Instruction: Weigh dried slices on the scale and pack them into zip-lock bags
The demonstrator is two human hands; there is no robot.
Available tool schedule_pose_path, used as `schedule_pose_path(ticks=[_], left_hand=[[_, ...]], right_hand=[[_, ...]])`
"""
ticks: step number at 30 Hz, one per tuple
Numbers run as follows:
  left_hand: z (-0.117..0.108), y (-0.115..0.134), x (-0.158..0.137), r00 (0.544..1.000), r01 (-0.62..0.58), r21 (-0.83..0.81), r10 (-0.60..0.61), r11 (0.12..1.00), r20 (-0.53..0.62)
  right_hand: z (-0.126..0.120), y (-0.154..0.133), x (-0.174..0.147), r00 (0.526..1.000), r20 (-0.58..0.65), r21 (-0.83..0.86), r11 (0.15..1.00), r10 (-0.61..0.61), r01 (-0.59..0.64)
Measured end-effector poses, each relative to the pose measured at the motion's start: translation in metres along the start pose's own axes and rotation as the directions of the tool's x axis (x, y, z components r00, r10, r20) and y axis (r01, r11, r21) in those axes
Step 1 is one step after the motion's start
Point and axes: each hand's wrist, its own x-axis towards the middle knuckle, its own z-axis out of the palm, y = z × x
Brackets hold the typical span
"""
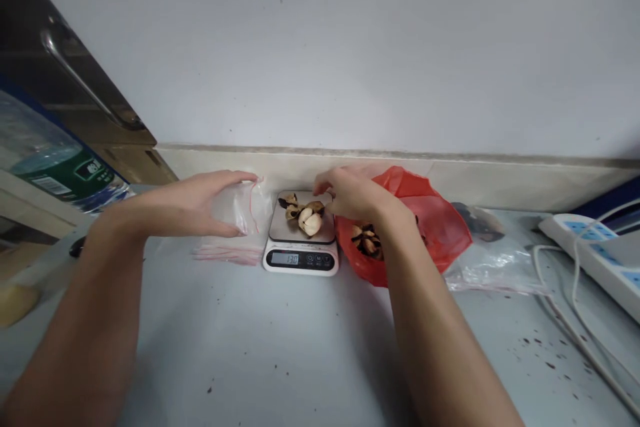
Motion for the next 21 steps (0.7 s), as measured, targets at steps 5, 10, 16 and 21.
schedule_pose_path(ticks=[5, 10, 16, 21], left_hand=[[0.002, 0.001, 0.002, 1.000, -0.025, 0.007, 0.025, 1.000, 0.014], [0.001, 0.002, 0.001, 0.999, -0.024, 0.017, 0.024, 1.000, 0.021], [0.001, 0.005, 0.000, 0.999, 0.015, 0.061, -0.017, 0.998, 0.028], [0.002, 0.006, 0.002, 0.999, 0.014, 0.067, -0.017, 0.998, 0.046]], right_hand=[[0.007, 0.002, 0.007, 0.992, 0.123, -0.059, 0.998, -0.016, 0.023], [0.005, 0.001, 0.008, 0.996, -0.036, -0.068, 0.994, -0.084, 0.081], [-0.022, -0.007, -0.015, 0.955, -0.292, -0.079, 0.996, -0.054, 0.032], [-0.050, 0.000, -0.043, 0.953, -0.302, 0.012, 1.000, 0.017, -0.014]])
